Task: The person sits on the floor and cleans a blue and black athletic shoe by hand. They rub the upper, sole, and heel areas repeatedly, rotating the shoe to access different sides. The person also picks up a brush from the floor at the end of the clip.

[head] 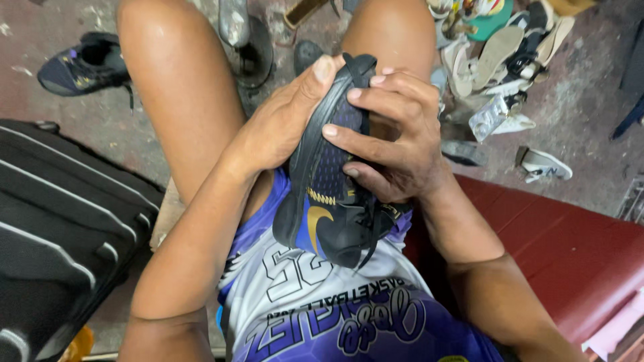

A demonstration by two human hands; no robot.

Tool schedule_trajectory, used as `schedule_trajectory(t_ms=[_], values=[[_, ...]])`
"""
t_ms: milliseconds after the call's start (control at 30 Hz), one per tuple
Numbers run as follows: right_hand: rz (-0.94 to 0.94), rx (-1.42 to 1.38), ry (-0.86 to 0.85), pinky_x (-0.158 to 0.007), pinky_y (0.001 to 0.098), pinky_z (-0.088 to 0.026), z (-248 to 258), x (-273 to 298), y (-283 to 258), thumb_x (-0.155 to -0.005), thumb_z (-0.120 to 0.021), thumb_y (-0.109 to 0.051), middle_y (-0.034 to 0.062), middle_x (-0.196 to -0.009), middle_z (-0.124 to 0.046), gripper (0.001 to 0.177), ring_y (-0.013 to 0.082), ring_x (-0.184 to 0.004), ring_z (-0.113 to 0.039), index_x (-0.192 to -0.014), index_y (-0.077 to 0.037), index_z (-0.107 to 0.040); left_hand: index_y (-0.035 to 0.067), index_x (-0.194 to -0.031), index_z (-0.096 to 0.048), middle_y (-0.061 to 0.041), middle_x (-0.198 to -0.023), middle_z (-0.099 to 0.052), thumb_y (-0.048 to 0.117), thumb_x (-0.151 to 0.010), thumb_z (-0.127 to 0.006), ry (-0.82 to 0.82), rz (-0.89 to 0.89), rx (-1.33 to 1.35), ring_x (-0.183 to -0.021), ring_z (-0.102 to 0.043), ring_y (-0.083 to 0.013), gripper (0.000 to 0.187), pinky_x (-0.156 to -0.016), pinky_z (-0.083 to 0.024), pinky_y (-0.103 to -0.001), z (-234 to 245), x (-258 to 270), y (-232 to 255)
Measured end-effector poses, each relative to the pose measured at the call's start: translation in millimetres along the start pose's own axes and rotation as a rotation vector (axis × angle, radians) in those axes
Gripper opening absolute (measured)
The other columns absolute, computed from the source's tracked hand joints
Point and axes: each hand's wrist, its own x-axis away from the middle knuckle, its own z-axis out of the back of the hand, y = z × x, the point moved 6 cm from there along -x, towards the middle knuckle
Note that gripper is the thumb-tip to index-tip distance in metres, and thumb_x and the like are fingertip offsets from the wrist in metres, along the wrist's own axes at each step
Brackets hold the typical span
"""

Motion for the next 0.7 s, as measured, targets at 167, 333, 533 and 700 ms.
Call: schedule_trajectory(t_ms=[167, 333, 533, 700], values=[[0.09, 0.003, -0.057, -0.116, 0.0587, -0.042, -6, 3, 10, -0.096, -0.073, -0.036, 0.0038, -0.13, -0.061, 0.029, 0.0323, -0.129, -0.049, -0.12, -0.02, -0.075, -0.003, -0.151, -0.047, -0.012, -0.138, -0.06, 0.054, -0.105, -0.056, -0.191, -0.125, -0.07, -0.131, -0.054, -0.0179, 0.074, -0.115, -0.043, -0.032, -6, 0, 11], [0.11, -0.055, -0.1, -0.115, 0.0534, -0.046, -11, 3, 13, -0.097, -0.079, -0.023, 0.0008, -0.127, -0.062, 0.022, 0.028, -0.121, -0.058, -0.116, -0.017, -0.073, -0.001, -0.157, -0.043, -0.011, -0.147, -0.058, 0.052, -0.11, -0.05, -0.152, -0.133, -0.064, -0.141, -0.053, -0.0196, 0.071, -0.122, -0.04, -0.033, 7, 9, 7], [-0.101, -0.105, -0.011, -0.1, 0.0413, -0.051, 1, -12, 28, -0.098, -0.081, -0.021, 0.0132, -0.128, -0.061, 0.036, 0.0332, -0.116, -0.061, -0.126, -0.005, -0.066, -0.002, -0.152, -0.047, -0.011, -0.145, -0.057, 0.05, -0.112, -0.047, -0.085, -0.276, -0.186, -0.141, -0.053, -0.0186, 0.066, -0.124, -0.038, -0.032, 16, 26, 24], [-0.162, -0.124, 0.031, -0.101, 0.0374, -0.051, 1, -14, 25, -0.104, -0.082, -0.023, 0.0136, -0.132, -0.06, 0.041, 0.0302, -0.116, -0.061, -0.136, -0.008, -0.061, -0.004, -0.152, -0.049, -0.013, -0.146, -0.057, 0.047, -0.109, -0.052, -0.12, -0.202, 0.097, -0.139, -0.053, -0.0207, 0.067, -0.124, -0.039, -0.035, 13, 26, 26]])
